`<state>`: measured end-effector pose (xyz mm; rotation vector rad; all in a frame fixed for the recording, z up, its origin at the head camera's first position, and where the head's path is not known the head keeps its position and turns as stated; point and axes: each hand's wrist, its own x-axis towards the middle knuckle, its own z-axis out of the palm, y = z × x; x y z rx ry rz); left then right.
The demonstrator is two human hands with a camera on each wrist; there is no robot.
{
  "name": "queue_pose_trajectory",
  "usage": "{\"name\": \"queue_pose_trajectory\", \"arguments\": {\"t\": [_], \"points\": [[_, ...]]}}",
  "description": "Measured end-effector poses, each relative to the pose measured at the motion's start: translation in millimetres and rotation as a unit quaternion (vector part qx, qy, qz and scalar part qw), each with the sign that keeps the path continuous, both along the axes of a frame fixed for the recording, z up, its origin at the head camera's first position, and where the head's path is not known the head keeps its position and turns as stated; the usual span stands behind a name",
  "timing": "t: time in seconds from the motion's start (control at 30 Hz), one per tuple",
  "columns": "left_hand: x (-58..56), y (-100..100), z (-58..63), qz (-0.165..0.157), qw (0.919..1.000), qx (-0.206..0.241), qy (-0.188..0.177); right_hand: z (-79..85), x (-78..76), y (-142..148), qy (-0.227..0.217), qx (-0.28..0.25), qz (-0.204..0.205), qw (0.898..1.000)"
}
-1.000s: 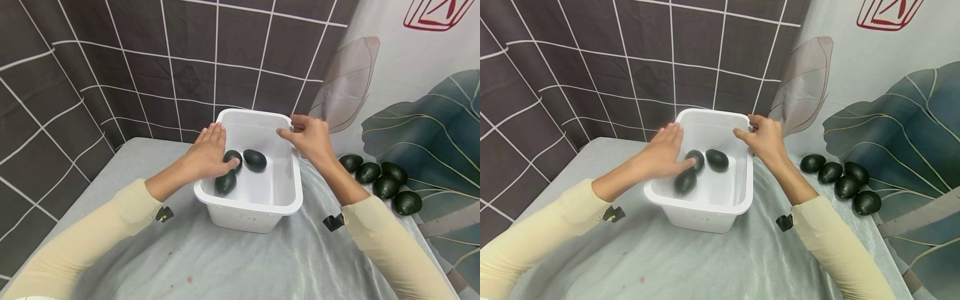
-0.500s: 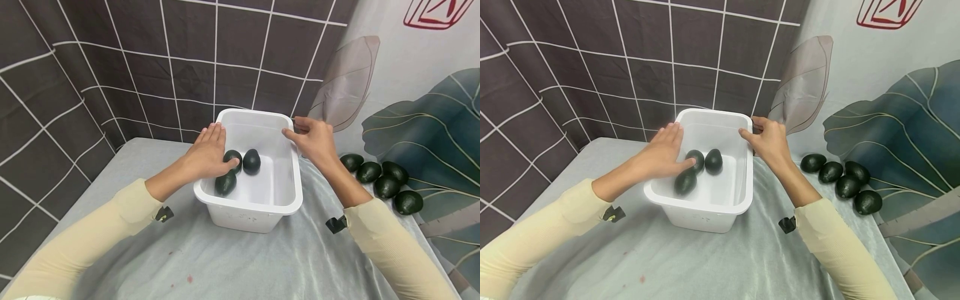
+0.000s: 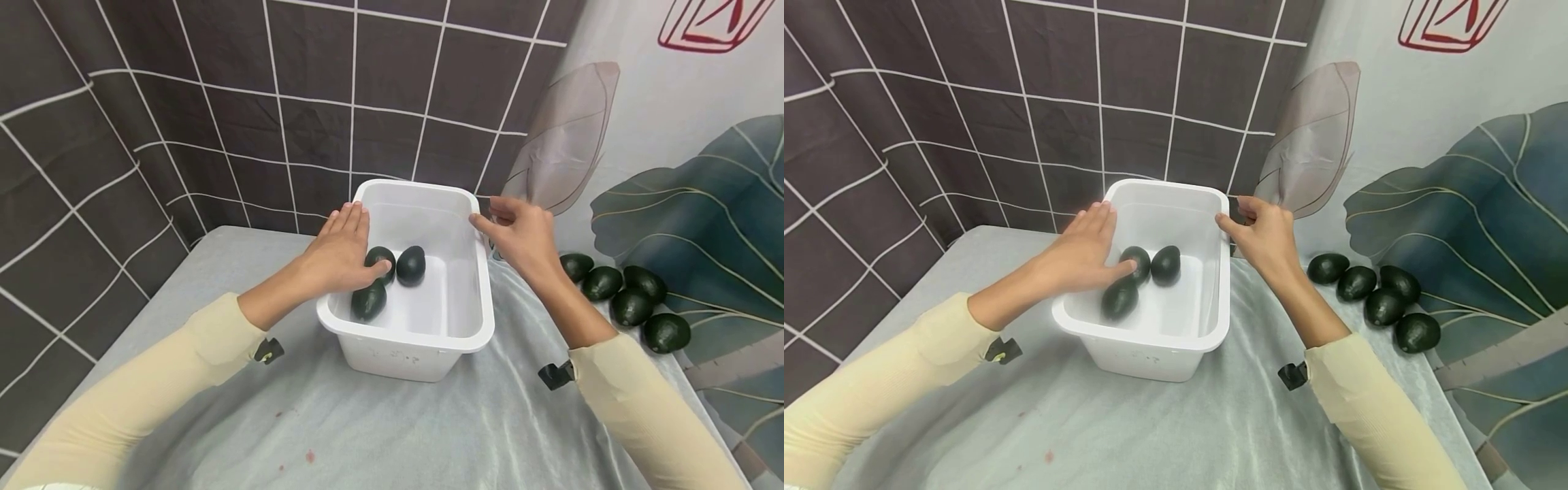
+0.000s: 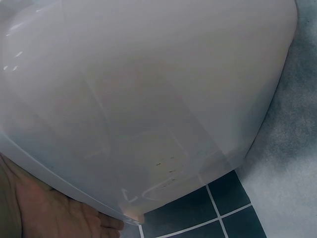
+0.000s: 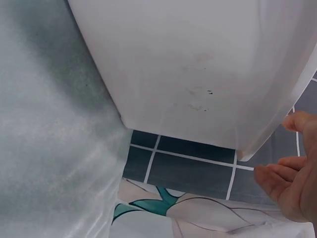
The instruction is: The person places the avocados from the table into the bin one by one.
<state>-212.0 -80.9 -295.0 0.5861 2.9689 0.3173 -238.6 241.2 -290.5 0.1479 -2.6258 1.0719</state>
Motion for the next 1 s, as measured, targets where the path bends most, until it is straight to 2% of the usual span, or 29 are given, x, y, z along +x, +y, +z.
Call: {"name": "queue_pose_trajectory", "arguments": {"t": [1.0], "points": [[0.1,1,0.3,0.000,0.9999,-0.013,0.002,-25.9,11.4,28,0.001,0.009,-0.030,1.000]]}}
